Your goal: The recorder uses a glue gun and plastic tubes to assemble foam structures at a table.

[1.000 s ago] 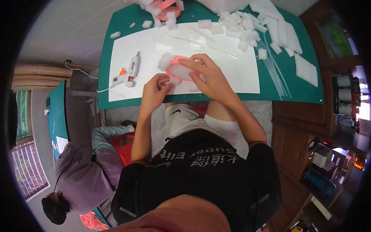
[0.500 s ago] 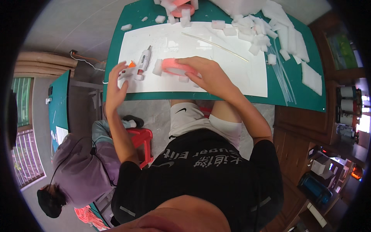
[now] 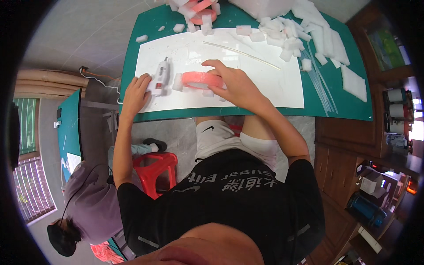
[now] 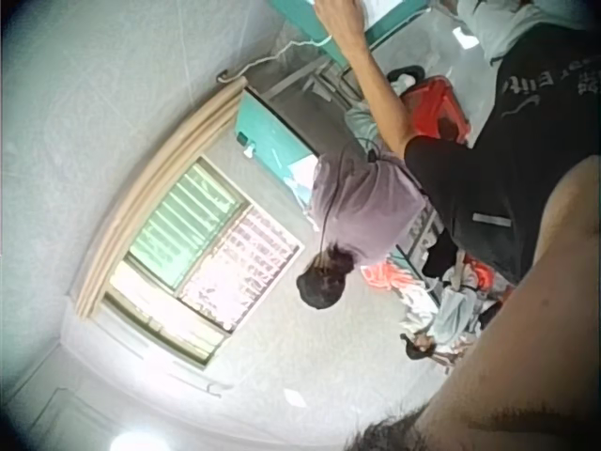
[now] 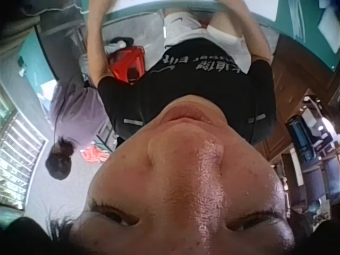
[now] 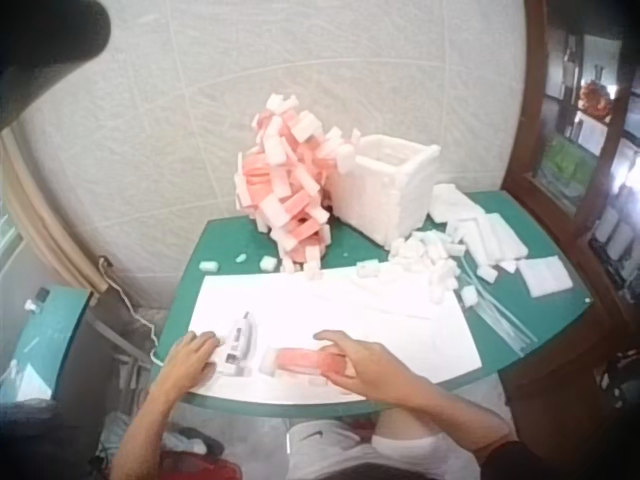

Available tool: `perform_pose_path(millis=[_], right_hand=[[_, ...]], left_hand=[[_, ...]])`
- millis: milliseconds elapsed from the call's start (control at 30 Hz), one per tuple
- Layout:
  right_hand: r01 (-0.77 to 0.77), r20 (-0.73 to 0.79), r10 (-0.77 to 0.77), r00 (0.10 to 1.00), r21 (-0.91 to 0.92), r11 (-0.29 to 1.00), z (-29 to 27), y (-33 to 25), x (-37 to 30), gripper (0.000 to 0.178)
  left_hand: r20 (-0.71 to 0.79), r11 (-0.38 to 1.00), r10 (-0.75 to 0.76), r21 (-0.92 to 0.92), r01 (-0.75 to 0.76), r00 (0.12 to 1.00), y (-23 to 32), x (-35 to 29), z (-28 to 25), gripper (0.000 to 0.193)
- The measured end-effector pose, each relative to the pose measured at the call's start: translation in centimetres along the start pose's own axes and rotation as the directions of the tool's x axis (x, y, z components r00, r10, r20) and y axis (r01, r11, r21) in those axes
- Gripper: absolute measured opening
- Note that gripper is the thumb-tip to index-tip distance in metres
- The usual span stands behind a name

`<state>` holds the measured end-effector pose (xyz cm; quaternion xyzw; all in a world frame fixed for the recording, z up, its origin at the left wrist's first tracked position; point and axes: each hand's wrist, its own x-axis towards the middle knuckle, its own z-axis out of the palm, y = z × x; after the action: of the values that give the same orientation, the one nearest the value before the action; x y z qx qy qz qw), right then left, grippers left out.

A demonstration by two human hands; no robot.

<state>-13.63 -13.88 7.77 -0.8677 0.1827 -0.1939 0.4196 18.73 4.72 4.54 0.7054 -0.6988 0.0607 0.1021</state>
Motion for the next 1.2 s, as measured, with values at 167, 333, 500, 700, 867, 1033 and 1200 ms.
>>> perform_pose_path(millis=[167,333,500,700,867,1033,1200], right_hand=[[0.023,0.004,-0.023,1.000,0.014,1.000,0.0,0.1,0.2,0.058],[0.034,0.010,-0.034,0.999,0.032,0.999,0.5,0.2,0.2,0.058],[0.045,0.003,-0.045,0.999,0.039,0.998,0.6,0.2,0.2,0.058],[0.065,0.001,-0.065,0.998,0.039,0.997,0.8,0.3,0.3,0.059],[0.078,-0.003,-0.078,0.997,0.055,0.995,0.8,0.5,0.3,0.059],[0.095,-0.020,-0.094,0.995,0.073,0.993,0.9,0.6,0.2,0.054],[0.092,-0.022,-0.091,0.996,0.083,0.992,0.8,0.6,0.1,0.053]], left_hand=[[-0.343,0.971,0.143,-0.133,-0.199,0.928,4.5,-2.7,-2.8,0.052],[-0.170,0.946,0.298,-0.079,-0.315,0.939,8.6,-3.0,-3.4,0.052],[-0.227,0.942,0.288,-0.106,-0.318,0.930,8.9,-2.4,-3.1,0.043],[-0.157,0.953,0.269,-0.101,-0.287,0.950,8.7,-3.2,-3.0,0.039],[-0.169,0.948,0.291,-0.080,-0.307,0.942,8.6,-3.2,-3.4,0.047],[-0.183,0.975,0.111,-0.168,-0.142,0.977,6.2,-4.6,-3.2,0.057],[-0.204,0.955,-0.124,-0.290,0.061,0.971,0.1,-3.8,0.0,0.056]])
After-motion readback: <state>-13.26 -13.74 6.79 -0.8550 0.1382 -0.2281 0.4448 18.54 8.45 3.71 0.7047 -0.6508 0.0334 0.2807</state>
